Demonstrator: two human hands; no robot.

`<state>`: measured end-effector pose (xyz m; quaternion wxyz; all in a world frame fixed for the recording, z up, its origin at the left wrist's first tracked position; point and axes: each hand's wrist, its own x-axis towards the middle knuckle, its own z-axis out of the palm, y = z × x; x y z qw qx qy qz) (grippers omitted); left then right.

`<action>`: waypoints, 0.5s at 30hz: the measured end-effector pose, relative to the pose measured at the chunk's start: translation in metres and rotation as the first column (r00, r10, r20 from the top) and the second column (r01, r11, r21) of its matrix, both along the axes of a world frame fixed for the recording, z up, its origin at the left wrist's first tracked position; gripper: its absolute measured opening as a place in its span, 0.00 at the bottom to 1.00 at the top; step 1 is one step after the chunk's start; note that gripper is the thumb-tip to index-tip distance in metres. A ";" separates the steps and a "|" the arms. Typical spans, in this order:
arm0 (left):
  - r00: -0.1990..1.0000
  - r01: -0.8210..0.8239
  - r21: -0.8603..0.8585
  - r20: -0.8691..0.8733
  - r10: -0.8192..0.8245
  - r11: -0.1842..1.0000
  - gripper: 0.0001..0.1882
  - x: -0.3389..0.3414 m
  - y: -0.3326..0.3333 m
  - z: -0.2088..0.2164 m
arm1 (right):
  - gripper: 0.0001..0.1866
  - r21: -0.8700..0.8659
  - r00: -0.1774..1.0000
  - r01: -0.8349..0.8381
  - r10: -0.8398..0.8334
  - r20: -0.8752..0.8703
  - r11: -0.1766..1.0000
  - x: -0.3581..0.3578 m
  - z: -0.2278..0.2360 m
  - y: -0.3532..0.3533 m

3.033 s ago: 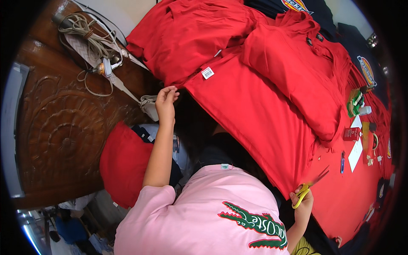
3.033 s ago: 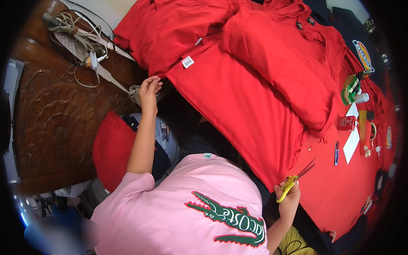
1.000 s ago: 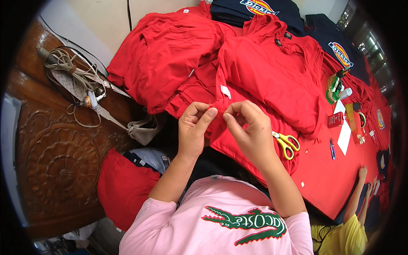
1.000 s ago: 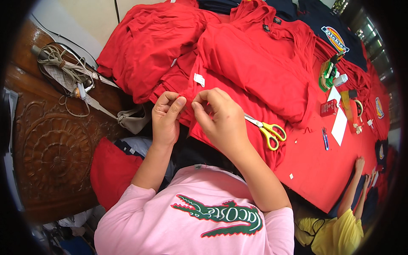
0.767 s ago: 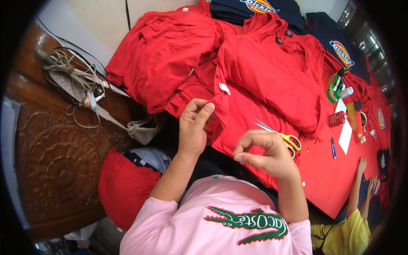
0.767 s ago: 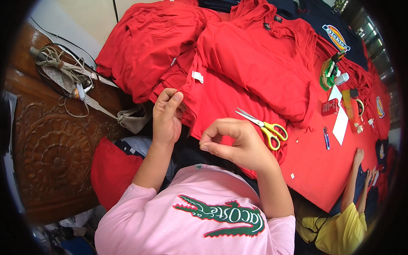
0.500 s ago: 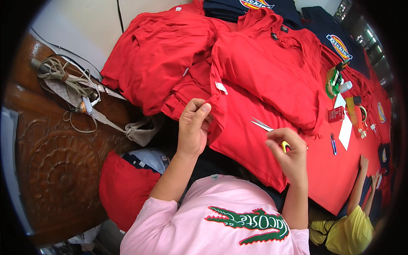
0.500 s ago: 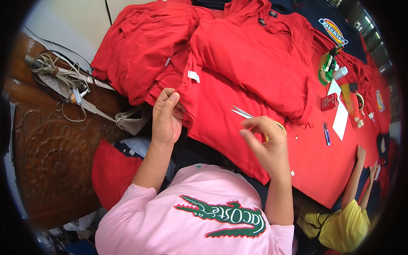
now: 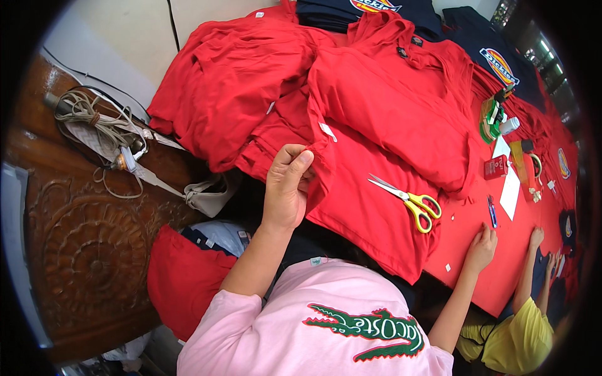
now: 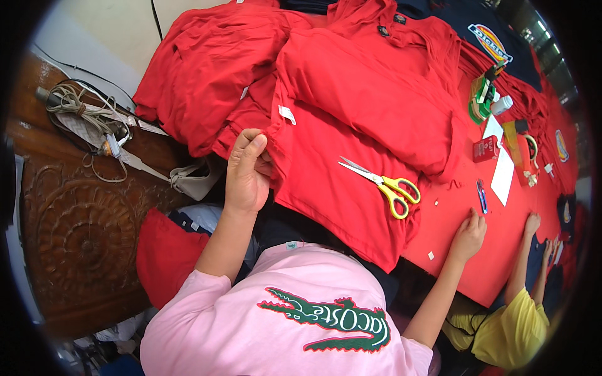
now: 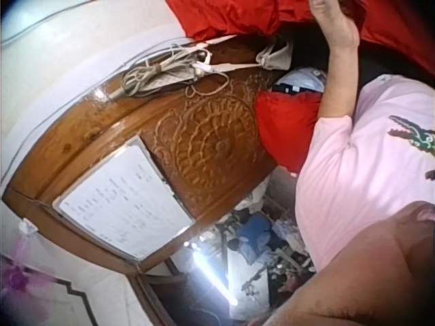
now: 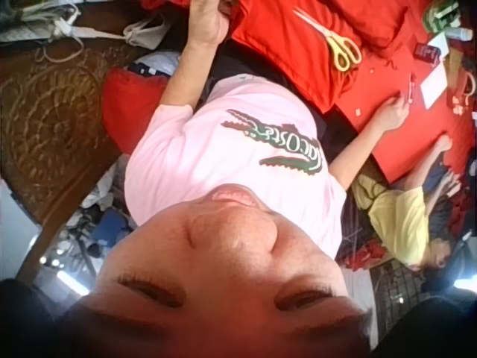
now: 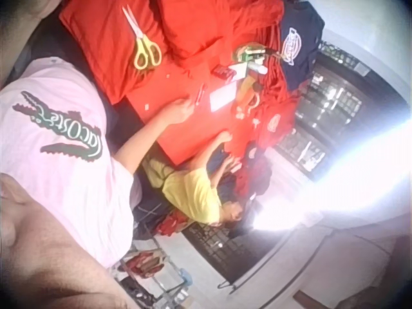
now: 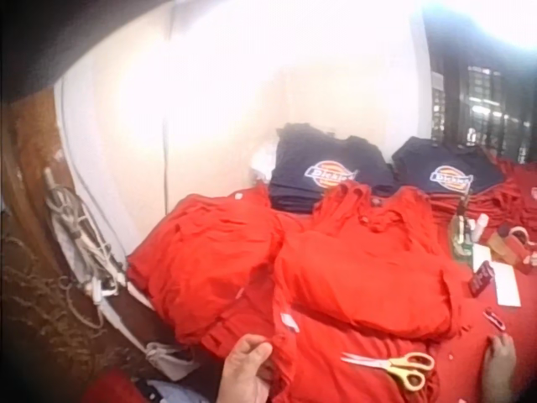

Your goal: The person trims white fabric labels from red t-shirts using scissors. They lift each shirt from a pile, locate the label at the neckline, cut it off, and place the shirt into a new stack.

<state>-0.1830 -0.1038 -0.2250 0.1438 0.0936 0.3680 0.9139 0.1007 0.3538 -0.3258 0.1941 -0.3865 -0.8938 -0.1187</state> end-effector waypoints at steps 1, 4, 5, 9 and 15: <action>1.000 -0.009 0.006 0.007 0.009 1.000 0.03 0.001 0.001 0.002 | 0.15 -0.001 1.000 -0.017 0.017 -0.014 1.000 -0.001 0.005 0.000; 1.000 -0.013 -0.009 0.012 0.014 1.000 0.02 0.001 0.002 0.004 | 0.14 0.258 0.980 -0.061 0.106 -0.167 0.964 -0.015 0.017 -0.002; 1.000 -0.012 -0.022 0.010 0.012 1.000 0.02 0.001 0.003 0.004 | 0.13 0.382 0.962 -0.058 0.155 -0.227 0.922 -0.018 0.018 -0.002; 0.998 -0.062 -0.061 0.024 0.064 0.996 0.03 0.003 0.006 0.013 | 0.12 0.078 0.975 -0.103 0.116 -0.188 0.992 -0.007 0.002 0.027; 0.998 -0.069 -0.071 -0.014 0.068 0.995 0.05 0.002 0.000 0.005 | 0.11 -0.001 1.000 -0.005 0.005 0.029 1.000 -0.020 0.018 0.024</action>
